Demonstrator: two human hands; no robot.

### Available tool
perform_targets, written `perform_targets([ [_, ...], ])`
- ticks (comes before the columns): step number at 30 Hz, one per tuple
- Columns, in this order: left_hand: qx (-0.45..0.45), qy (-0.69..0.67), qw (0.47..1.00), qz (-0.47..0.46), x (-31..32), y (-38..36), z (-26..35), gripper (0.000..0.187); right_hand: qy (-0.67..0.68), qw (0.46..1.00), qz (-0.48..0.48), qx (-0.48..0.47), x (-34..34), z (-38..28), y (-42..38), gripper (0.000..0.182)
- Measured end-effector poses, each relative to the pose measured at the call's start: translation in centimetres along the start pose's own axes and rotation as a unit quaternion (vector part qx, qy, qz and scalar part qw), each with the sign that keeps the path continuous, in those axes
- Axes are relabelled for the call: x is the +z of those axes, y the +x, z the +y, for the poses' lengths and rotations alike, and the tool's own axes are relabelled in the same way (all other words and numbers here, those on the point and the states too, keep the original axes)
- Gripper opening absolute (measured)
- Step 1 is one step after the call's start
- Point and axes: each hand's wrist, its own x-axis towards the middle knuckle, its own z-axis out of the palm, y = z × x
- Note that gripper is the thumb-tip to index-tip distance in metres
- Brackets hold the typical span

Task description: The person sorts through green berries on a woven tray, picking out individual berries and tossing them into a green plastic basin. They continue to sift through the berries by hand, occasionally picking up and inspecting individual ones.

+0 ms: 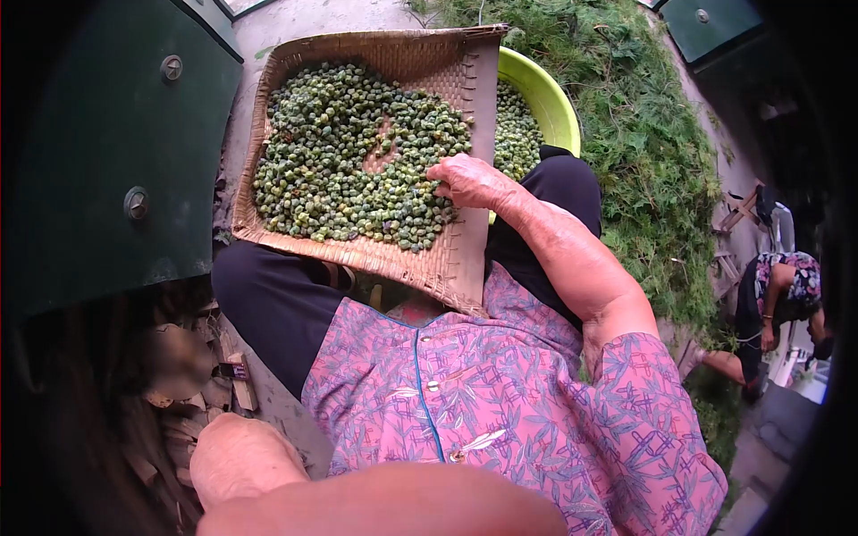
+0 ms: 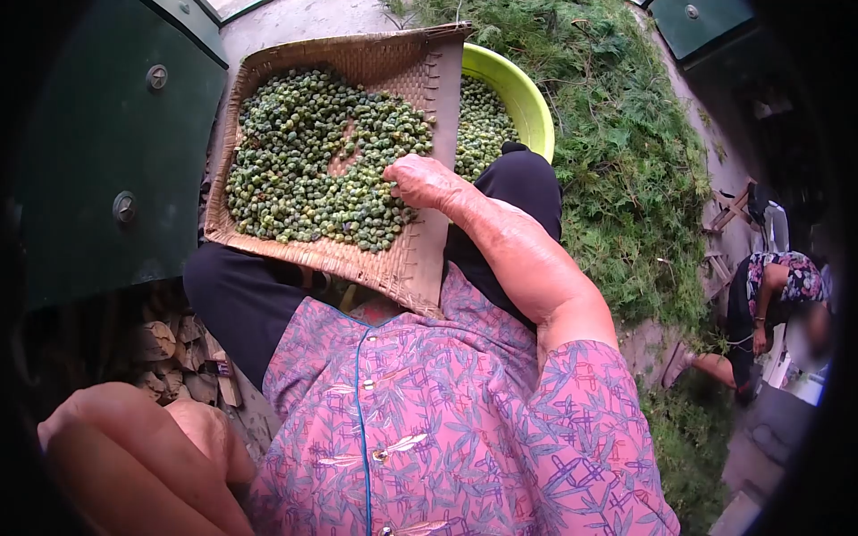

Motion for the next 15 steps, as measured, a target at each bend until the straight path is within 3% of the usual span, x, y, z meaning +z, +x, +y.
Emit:
perform_targets([
  [2, 0.026, -0.029, 0.999, -0.003, 0.1, -0.7, -1.2, 0.016, 0.013, 0.998, 0.061, -0.026, 0.7, 0.4, -0.2, 0.019],
  [6, 0.093, -0.079, 0.993, 0.009, 0.6, -0.6, -2.3, 0.014, 0.011, 1.0, 0.014, -0.005, 0.2, 0.3, 0.1, 0.019],
  [10, 0.165, -0.125, 0.978, 0.017, 2.0, 6.9, -0.1, 0.012, 0.005, 1.0, 0.015, -0.015, 0.3, 0.4, 0.2, 0.028],
  [11, 0.189, -0.134, 0.973, 0.023, 1.8, 8.7, 0.4, 0.011, 0.026, 0.999, 0.028, -0.003, 0.5, 0.5, 0.2, 0.02],
  [14, 0.238, -0.164, 0.957, 0.027, 1.6, 8.7, -0.3, 0.01, 0.054, 0.996, 0.07, -0.016, -1.3, -1.6, -1.1, 0.021],
  [15, 0.26, -0.172, 0.95, 0.029, 1.6, 6.8, -1.2, 0.01, 0.062, 0.998, 0.004, 0.027, -1.0, -0.9, -0.4, 0.022],
])
